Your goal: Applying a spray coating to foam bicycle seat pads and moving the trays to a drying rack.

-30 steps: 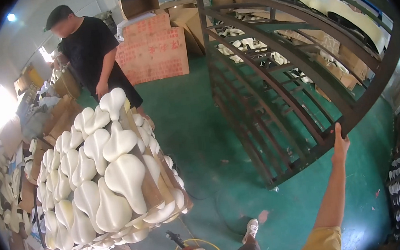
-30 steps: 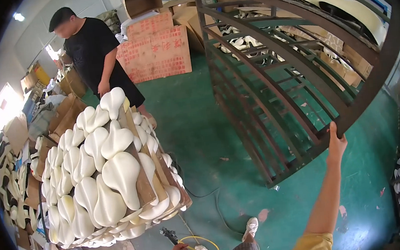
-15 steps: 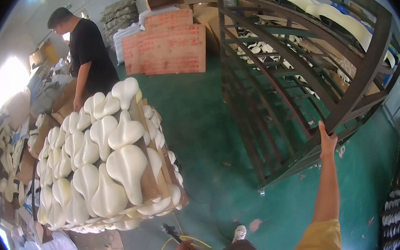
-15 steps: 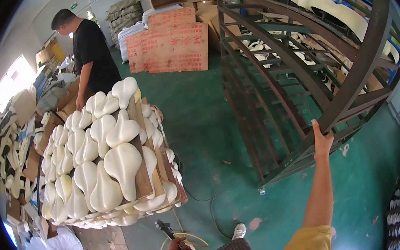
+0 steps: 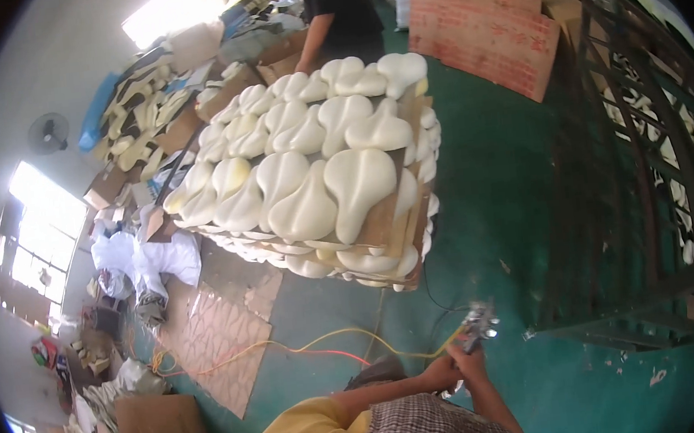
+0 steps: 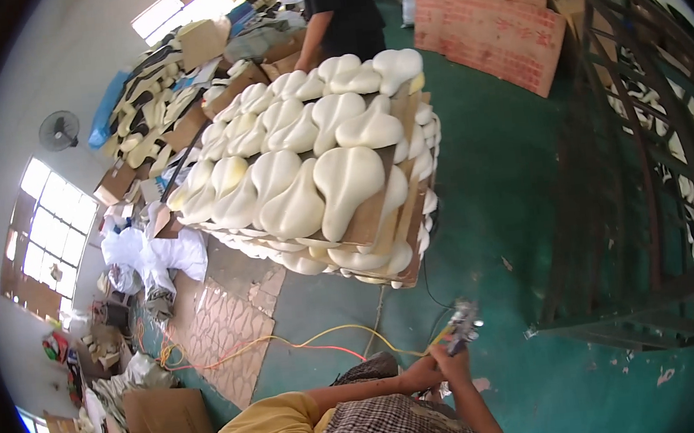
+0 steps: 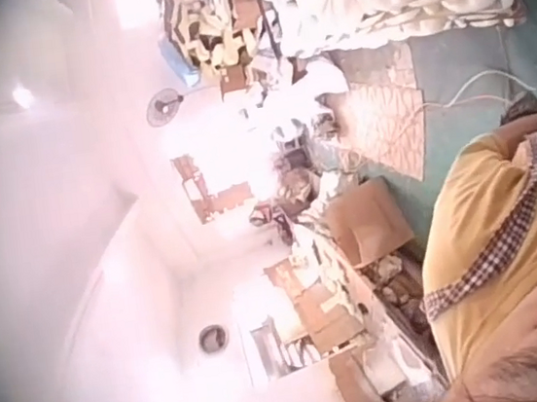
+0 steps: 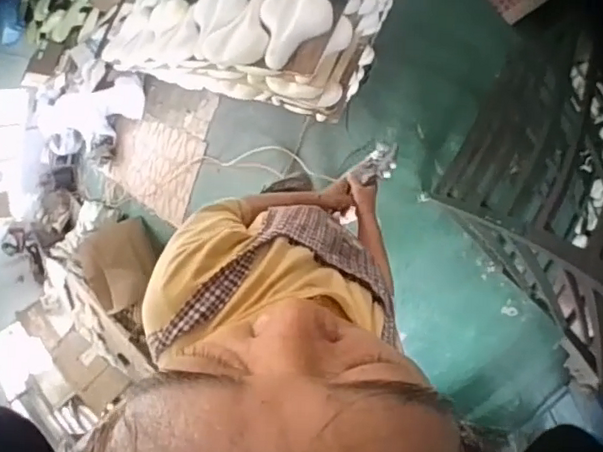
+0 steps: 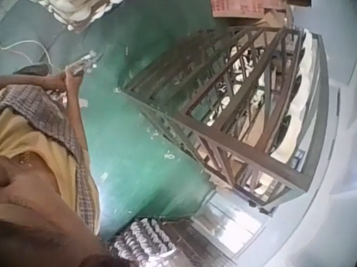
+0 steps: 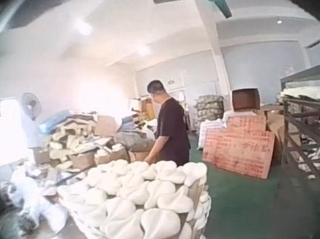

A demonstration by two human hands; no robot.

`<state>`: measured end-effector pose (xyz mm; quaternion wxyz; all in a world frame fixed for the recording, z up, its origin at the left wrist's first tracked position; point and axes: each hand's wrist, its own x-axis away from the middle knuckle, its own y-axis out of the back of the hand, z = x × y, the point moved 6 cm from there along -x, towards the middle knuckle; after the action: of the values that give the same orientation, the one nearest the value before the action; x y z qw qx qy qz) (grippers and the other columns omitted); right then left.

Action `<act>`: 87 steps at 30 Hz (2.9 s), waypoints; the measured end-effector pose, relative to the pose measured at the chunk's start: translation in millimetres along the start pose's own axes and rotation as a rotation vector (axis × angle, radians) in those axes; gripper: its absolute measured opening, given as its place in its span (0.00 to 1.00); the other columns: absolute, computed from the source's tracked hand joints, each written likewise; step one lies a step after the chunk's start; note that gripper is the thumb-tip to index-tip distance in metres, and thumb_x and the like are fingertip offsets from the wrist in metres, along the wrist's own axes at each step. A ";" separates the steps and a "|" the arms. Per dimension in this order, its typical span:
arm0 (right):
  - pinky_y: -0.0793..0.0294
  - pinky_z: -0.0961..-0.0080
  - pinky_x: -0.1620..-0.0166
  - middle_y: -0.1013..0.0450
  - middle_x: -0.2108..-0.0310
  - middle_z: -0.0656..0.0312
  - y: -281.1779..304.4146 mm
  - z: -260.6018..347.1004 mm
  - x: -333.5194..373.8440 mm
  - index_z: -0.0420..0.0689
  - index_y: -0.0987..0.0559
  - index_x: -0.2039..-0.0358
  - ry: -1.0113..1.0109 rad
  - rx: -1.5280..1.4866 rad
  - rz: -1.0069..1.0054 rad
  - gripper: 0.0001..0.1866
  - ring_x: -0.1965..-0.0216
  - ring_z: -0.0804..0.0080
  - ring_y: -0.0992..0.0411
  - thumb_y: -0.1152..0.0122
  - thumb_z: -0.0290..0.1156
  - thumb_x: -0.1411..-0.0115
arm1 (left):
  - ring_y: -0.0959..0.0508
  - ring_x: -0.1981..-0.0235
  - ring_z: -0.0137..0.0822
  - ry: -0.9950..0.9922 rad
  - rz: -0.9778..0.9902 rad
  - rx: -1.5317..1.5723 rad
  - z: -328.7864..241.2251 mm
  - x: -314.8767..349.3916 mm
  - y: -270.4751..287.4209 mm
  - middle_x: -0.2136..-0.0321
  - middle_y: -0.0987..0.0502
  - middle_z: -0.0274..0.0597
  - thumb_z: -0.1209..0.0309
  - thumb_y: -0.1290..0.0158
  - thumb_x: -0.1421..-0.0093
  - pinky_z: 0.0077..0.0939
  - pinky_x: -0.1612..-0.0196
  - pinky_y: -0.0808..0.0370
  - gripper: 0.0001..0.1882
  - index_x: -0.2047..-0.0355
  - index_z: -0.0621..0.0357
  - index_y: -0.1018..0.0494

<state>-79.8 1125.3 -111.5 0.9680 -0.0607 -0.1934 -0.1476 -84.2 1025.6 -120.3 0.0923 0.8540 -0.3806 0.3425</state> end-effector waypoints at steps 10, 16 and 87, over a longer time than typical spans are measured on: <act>0.33 0.75 0.77 0.30 0.75 0.64 57.5 167.8 -15.2 0.46 0.31 0.54 0.207 -0.587 -0.146 0.16 0.78 0.73 0.32 0.44 0.28 0.44 | 0.22 0.66 0.35 -0.323 -0.294 -0.036 -47.9 58.4 241.9 0.64 0.23 0.44 0.63 0.48 0.43 0.27 0.60 0.25 0.23 0.49 0.62 0.34; 0.23 0.69 0.71 0.25 0.67 0.55 -45.9 112.3 -84.1 0.49 0.31 0.60 -0.119 -0.861 -0.233 0.12 0.68 0.59 0.24 0.46 0.41 0.40 | 0.28 0.63 0.42 -0.590 -0.772 1.081 28.7 131.4 566.9 0.63 0.28 0.43 0.66 0.54 0.42 0.35 0.59 0.27 0.17 0.54 0.59 0.35; 0.33 0.62 0.44 0.36 0.56 0.49 154.7 635.3 92.6 0.32 0.39 0.54 1.867 -1.069 -0.367 0.18 0.50 0.57 0.35 0.48 0.24 0.43 | 0.43 0.39 0.50 -1.448 -0.085 0.892 -597.8 326.0 304.8 0.39 0.47 0.58 0.67 0.69 0.35 0.40 0.38 0.41 0.27 0.40 0.72 0.54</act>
<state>-176.9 1358.8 498.5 0.5450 -0.3076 0.7007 -0.3426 -454.3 873.1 509.2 -0.5065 0.8324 -0.1429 -0.1739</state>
